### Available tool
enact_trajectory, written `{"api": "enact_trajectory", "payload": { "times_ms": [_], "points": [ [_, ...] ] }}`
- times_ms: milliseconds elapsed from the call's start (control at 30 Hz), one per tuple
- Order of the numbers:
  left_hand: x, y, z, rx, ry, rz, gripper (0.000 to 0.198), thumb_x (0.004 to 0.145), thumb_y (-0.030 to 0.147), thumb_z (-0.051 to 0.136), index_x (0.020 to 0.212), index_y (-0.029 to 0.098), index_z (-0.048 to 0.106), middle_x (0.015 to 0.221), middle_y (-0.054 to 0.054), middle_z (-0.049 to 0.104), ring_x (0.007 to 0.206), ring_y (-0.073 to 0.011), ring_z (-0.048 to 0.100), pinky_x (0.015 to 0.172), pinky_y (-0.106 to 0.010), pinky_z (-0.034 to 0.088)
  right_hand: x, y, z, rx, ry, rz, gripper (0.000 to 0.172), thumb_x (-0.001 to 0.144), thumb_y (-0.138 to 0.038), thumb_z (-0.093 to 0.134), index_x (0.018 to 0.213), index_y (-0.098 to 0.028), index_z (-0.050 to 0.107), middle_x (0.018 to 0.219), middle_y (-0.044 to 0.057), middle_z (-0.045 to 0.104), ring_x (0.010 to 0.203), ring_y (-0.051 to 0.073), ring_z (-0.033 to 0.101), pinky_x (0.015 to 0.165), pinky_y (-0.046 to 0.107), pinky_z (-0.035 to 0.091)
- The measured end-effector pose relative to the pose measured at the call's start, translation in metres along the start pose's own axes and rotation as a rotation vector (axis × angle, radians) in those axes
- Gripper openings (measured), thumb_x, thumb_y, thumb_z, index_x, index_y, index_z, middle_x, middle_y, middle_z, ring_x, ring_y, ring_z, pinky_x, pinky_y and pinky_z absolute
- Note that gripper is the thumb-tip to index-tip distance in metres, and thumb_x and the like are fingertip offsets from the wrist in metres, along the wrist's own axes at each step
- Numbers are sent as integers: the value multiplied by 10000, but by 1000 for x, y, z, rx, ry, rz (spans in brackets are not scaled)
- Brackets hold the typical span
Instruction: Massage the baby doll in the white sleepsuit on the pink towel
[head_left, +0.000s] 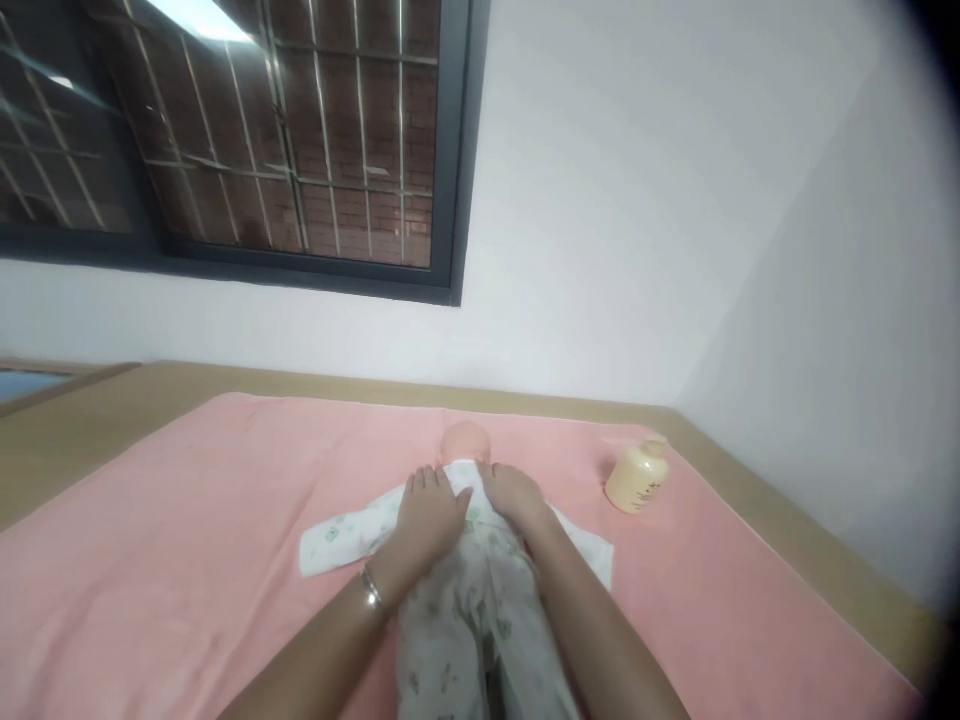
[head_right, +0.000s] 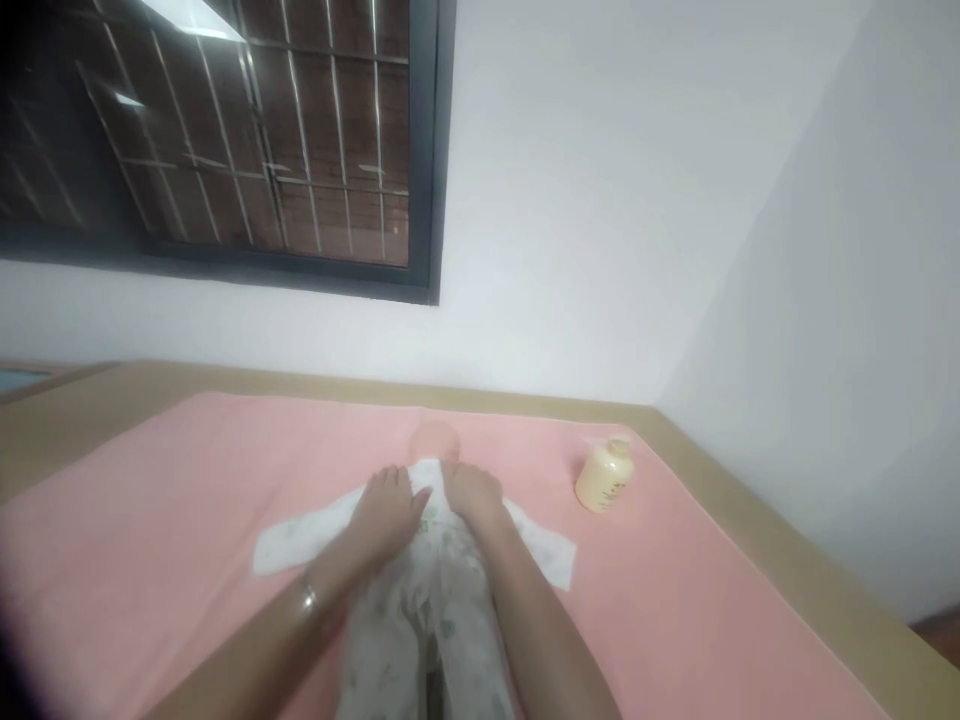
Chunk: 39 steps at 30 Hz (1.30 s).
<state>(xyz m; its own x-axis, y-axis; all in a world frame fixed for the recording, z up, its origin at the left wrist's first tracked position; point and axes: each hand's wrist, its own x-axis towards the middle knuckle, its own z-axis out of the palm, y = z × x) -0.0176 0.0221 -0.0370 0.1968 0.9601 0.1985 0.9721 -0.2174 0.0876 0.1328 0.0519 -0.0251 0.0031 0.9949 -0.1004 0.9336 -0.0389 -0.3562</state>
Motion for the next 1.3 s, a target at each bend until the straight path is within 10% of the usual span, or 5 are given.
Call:
{"api": "enact_trajectory", "payload": {
  "times_ms": [233, 533, 800, 1067, 1300],
  "points": [
    [36, -25, -8, -322, -200, -49, 669, 964, 499, 95, 1048, 137, 652, 1079, -153, 678, 999, -250, 631, 839, -322, 431, -17, -21, 9, -212, 145, -101, 602, 985, -454, 188, 1112, -62, 627, 1075, 239, 637, 1021, 313, 605, 899, 421, 392],
    [0, 4, 0, 77, 10, -47, 573, 947, 425, 295, 1200, -25, 543, 1213, -281, 555, 1167, -366, 499, 980, -445, 325, 2, 0, -5, 6, -29, 7, 644, 977, -440, 133, 1121, -75, 644, 1131, 204, 641, 1048, 302, 600, 867, 394, 425],
    [32, -12, -6, -115, -181, -85, 640, 958, 480, 173, 1034, 53, 643, 1059, -213, 657, 985, -304, 615, 877, -387, 398, -26, -10, -3, -157, 98, -127, 507, 950, -437, 284, 1159, -91, 590, 1114, 210, 626, 1011, 309, 593, 857, 406, 409],
    [8, -4, -3, 11, -80, -34, 592, 950, 482, 251, 1141, 18, 565, 1224, -266, 554, 1170, -347, 504, 973, -429, 319, 1, -3, -4, 16, 3, 19, 597, 984, -427, 159, 1085, -121, 661, 1108, 173, 659, 1022, 293, 611, 841, 387, 428],
    [38, -12, -6, -223, -185, -125, 660, 935, 549, 182, 1086, 75, 617, 1123, -205, 644, 1018, -295, 614, 856, -354, 403, -22, -10, 5, -166, 157, -90, 507, 977, -408, 241, 1085, -96, 625, 1026, 198, 658, 952, 301, 622, 831, 395, 417]
  ]
}}
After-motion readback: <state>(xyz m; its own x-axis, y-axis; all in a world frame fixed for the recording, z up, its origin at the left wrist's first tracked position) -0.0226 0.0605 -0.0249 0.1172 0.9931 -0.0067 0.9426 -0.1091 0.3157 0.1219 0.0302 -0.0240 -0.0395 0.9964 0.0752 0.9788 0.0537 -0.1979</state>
